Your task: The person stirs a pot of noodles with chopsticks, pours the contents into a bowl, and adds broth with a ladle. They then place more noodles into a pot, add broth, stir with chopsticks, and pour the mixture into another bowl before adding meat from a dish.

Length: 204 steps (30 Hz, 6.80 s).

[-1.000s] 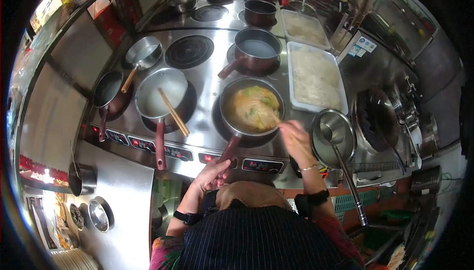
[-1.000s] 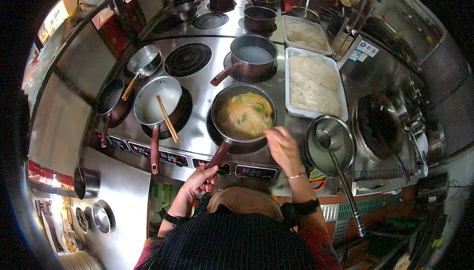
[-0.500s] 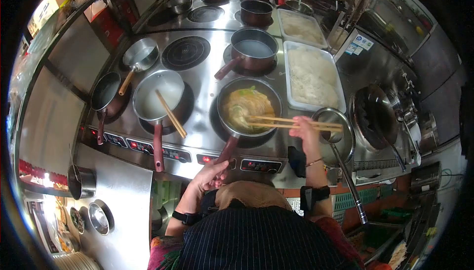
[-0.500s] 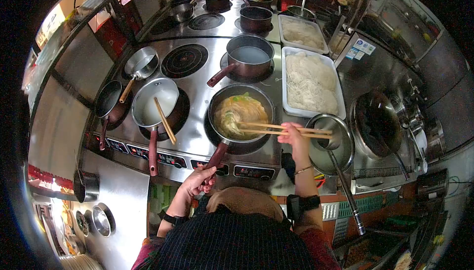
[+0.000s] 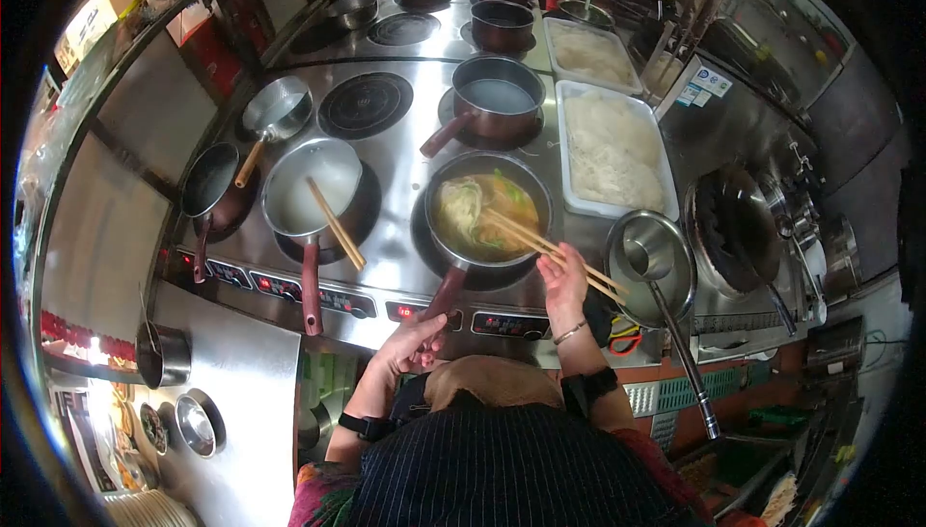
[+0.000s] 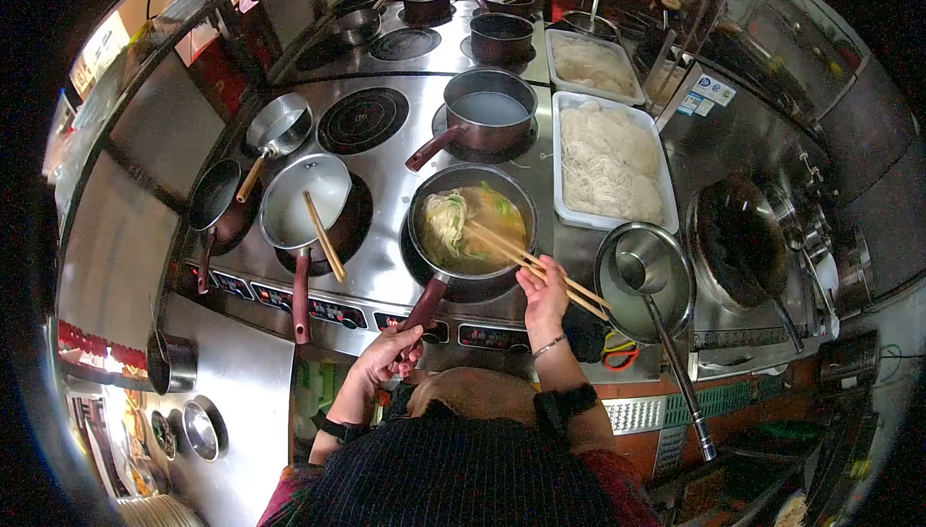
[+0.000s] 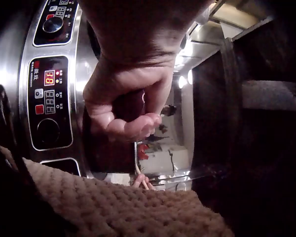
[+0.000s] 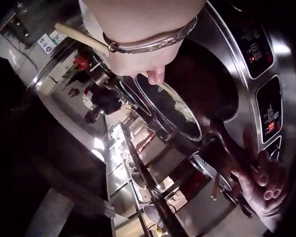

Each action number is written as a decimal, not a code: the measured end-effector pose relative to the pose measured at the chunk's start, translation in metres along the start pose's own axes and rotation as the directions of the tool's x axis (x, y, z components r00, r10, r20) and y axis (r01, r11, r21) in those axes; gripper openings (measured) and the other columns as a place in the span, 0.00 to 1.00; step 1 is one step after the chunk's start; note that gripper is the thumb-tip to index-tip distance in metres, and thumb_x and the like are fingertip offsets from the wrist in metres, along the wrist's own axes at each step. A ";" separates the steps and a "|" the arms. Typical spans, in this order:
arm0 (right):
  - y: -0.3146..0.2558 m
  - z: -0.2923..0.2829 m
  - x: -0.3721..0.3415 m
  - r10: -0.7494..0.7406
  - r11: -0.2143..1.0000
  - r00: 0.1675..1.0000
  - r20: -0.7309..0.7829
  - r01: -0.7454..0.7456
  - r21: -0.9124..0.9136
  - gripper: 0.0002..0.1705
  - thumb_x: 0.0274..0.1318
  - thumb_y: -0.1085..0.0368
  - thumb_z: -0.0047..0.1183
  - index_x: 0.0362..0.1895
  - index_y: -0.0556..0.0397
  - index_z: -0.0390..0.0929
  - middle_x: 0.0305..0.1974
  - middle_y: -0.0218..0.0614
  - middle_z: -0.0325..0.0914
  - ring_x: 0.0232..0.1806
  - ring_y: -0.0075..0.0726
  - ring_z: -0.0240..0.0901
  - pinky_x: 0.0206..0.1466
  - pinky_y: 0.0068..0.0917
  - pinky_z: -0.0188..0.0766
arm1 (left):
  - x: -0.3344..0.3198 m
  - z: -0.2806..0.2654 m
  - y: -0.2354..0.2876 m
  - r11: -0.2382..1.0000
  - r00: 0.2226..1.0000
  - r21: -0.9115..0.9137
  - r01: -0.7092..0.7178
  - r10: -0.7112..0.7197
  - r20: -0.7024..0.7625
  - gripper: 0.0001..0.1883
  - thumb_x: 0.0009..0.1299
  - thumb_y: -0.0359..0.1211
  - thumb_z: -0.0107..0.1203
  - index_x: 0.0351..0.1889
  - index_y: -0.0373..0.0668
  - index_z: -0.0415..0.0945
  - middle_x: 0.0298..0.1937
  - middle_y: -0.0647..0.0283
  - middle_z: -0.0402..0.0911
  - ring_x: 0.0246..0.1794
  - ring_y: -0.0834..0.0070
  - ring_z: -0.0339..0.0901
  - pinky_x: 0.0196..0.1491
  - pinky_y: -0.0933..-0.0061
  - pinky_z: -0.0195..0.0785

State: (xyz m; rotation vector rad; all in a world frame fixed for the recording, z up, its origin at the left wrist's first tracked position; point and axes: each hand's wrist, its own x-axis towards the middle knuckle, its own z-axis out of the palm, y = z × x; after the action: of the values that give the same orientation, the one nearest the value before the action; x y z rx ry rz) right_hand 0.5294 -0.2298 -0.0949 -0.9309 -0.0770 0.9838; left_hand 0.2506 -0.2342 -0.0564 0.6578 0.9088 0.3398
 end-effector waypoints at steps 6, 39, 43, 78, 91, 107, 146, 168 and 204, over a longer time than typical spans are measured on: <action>-0.010 -0.011 0.001 -0.006 0.993 0.997 -0.083 0.016 0.121 0.12 0.59 0.58 0.45 0.42 0.52 0.69 0.35 0.37 0.72 0.32 0.38 0.75 0.41 0.36 0.75 | -0.002 0.003 0.004 0.999 1.000 -0.047 -0.003 0.004 0.022 0.15 0.65 0.45 0.53 0.40 0.46 0.65 0.15 0.68 0.66 0.07 0.84 0.58 0.08 0.85 0.46; -0.064 0.044 -0.060 -0.265 -0.127 0.449 0.853 0.861 -0.492 0.09 0.49 0.70 0.52 0.37 0.48 0.76 0.33 0.34 0.75 0.27 0.42 0.74 0.30 0.30 0.73 | -0.002 0.002 -0.002 0.997 0.999 -0.077 -0.018 0.016 -0.035 0.16 0.65 0.43 0.54 0.42 0.44 0.64 0.17 0.70 0.64 0.09 0.86 0.56 0.09 0.87 0.49; -0.102 0.049 -0.074 -0.296 -0.180 0.543 0.786 0.776 -0.605 0.06 0.50 0.70 0.50 0.34 0.50 0.76 0.32 0.38 0.75 0.26 0.43 0.74 0.27 0.32 0.70 | 0.001 0.000 -0.002 0.996 1.000 -0.092 -0.007 0.008 0.007 0.16 0.65 0.43 0.54 0.39 0.44 0.63 0.17 0.70 0.64 0.08 0.85 0.57 0.09 0.85 0.48; -0.024 0.049 -0.006 -0.174 0.314 0.677 0.716 0.727 -0.611 0.12 0.57 0.63 0.47 0.42 0.55 0.76 0.37 0.36 0.78 0.37 0.32 0.75 0.41 0.25 0.72 | 0.004 -0.001 -0.007 0.999 1.000 0.040 -0.028 0.028 -0.006 0.22 0.64 0.48 0.53 0.46 0.42 0.66 0.18 0.70 0.66 0.09 0.86 0.59 0.09 0.88 0.49; -0.105 0.080 -0.006 -0.254 0.315 0.664 0.704 0.744 -0.589 0.14 0.58 0.60 0.46 0.37 0.58 0.76 0.29 0.33 0.77 0.26 0.24 0.73 0.31 0.21 0.70 | -0.001 0.005 -0.004 0.999 0.999 0.037 -0.033 0.033 -0.024 0.20 0.65 0.47 0.53 0.44 0.42 0.66 0.17 0.70 0.66 0.08 0.86 0.58 0.09 0.87 0.49; -0.064 -0.008 0.030 -0.064 0.929 0.978 0.197 0.131 -0.347 0.21 0.60 0.51 0.42 0.35 0.58 0.71 0.25 0.42 0.74 0.19 0.33 0.74 0.22 0.26 0.77 | -0.003 0.008 -0.001 1.000 1.000 -0.003 -0.028 0.028 -0.004 0.18 0.67 0.44 0.49 0.46 0.41 0.65 0.16 0.70 0.65 0.06 0.86 0.58 0.07 0.86 0.50; -0.045 0.032 -0.046 -0.181 -0.176 0.426 0.886 0.873 -0.456 0.08 0.50 0.63 0.54 0.37 0.45 0.74 0.33 0.33 0.77 0.32 0.41 0.76 0.32 0.32 0.74 | 0.002 0.003 -0.007 0.999 0.999 -0.020 -0.036 0.035 -0.022 0.22 0.65 0.46 0.53 0.49 0.42 0.66 0.18 0.71 0.65 0.09 0.87 0.57 0.10 0.88 0.50; -0.035 -0.002 0.005 -0.078 0.934 0.987 0.138 0.121 -0.336 0.19 0.62 0.53 0.40 0.40 0.57 0.70 0.29 0.43 0.74 0.20 0.35 0.74 0.25 0.28 0.76 | -0.001 0.008 -0.002 1.000 1.000 -0.026 -0.013 0.013 -0.004 0.22 0.68 0.43 0.49 0.54 0.41 0.64 0.16 0.70 0.64 0.08 0.87 0.55 0.09 0.87 0.47; -0.139 0.081 -0.083 -0.028 0.314 0.691 0.722 0.692 -0.650 0.10 0.57 0.62 0.47 0.35 0.54 0.77 0.26 0.37 0.76 0.24 0.24 0.71 0.28 0.21 0.69 | -0.002 0.004 0.000 1.000 0.999 -0.020 0.023 -0.024 -0.028 0.16 0.66 0.43 0.51 0.46 0.45 0.64 0.17 0.70 0.64 0.07 0.87 0.56 0.08 0.87 0.50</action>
State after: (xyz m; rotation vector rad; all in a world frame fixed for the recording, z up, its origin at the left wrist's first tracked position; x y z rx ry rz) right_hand 0.5390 -0.2689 0.0814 -1.4535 -1.5198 0.6634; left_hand 0.2528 -0.2366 -0.0535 0.6247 0.9387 0.3377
